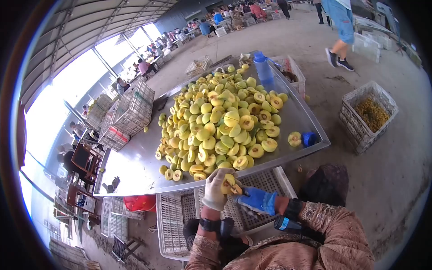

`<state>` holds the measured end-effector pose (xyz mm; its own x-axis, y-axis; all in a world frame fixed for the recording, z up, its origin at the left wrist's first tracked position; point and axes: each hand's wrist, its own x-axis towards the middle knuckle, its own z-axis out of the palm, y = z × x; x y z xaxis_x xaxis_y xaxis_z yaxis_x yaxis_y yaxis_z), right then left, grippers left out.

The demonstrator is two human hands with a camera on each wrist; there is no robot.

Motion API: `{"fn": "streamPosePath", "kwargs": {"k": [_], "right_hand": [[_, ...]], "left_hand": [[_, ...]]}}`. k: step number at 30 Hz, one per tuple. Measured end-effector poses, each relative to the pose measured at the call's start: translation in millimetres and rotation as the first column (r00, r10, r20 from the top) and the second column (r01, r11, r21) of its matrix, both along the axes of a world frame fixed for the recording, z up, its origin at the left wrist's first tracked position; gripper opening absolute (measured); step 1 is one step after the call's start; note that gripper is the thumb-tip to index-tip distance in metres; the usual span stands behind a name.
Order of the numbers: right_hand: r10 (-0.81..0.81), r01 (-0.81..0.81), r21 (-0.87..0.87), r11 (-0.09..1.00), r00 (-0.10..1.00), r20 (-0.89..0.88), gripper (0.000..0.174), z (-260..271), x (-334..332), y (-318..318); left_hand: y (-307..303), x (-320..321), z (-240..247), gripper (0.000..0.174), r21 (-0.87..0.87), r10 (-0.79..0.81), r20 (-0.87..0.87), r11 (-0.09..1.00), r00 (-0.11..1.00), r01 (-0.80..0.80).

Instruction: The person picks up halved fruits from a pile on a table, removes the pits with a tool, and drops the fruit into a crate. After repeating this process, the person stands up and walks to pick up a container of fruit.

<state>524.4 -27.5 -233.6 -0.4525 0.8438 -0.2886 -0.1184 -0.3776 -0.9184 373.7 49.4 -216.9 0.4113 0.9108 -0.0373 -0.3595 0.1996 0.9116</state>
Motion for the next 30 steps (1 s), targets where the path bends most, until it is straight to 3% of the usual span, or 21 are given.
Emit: {"fn": "streamPosePath", "kwargs": {"k": [2,3,6,9,11,14,15,18,19,20,22,25,28,29,30], "right_hand": [[0.009,-0.009,0.006,1.0,1.0,0.028,0.027,7,-1,0],[0.014,-0.015,0.007,1.0,0.999,0.041,0.026,10,-2,0],[0.042,-0.043,-0.006,0.999,0.998,-0.056,0.024,13,0,0],[0.204,-0.215,-0.07,0.974,0.97,-0.131,0.027,17,11,3],[0.207,-0.213,-0.04,0.976,0.972,-0.115,0.026,14,13,5],[0.187,-0.187,-0.018,0.982,0.982,-0.001,0.026,23,8,3],[0.173,-0.173,-0.008,0.985,0.984,0.05,0.026,27,4,3],[0.111,-0.116,-0.049,0.992,0.989,-0.093,0.026,17,-3,6],[0.106,-0.111,-0.052,0.993,0.991,-0.082,0.024,16,-6,4],[0.088,-0.092,-0.054,0.994,0.994,-0.064,0.023,16,-7,3],[0.068,-0.079,-0.091,0.993,0.991,-0.118,0.021,14,0,-2],[0.078,-0.156,-0.233,0.96,0.946,-0.313,0.015,17,2,-10],[0.081,-0.154,-0.186,0.97,0.933,-0.351,0.014,17,2,-11],[0.09,-0.139,-0.141,0.98,0.946,-0.312,0.014,17,-1,-11],[0.095,-0.125,-0.097,0.987,0.957,-0.273,0.014,18,-4,-9]], "left_hand": [[-8,13,-3,0.033,0.044,0.22,-0.112,0.975,0.969,-0.216],[-11,19,-9,0.03,0.179,0.377,-0.124,0.918,0.918,-0.353],[-23,26,-2,0.026,0.213,0.52,-0.076,0.842,0.851,-0.495],[-18,11,-12,0.025,0.097,0.373,-0.104,0.926,0.922,-0.364],[-17,1,-3,0.027,0.024,0.21,-0.127,0.978,0.969,-0.209],[-9,-16,13,0.029,0.069,-0.032,-0.18,0.997,0.983,0.045],[-9,-15,11,0.028,-0.017,0.019,-0.121,1.0,0.992,-0.022],[-13,6,1,0.026,0.264,0.482,-0.239,0.868,0.843,-0.421],[-15,12,0,0.025,0.323,0.568,-0.285,0.816,0.772,-0.48],[-17,15,0,0.023,0.306,0.583,-0.256,0.806,0.771,-0.507],[-19,17,4,0.021,0.249,0.523,-0.283,0.85,0.804,-0.465],[-12,-2,15,0.019,-0.117,0.119,-0.34,0.979,0.933,-0.167],[-10,3,-2,0.023,0.239,0.363,-0.39,0.927,0.846,-0.288],[-16,12,-8,0.023,0.395,0.563,-0.294,0.808,0.773,-0.438],[-14,12,-9,0.021,0.404,0.559,-0.299,0.808,0.773,-0.429]]}}
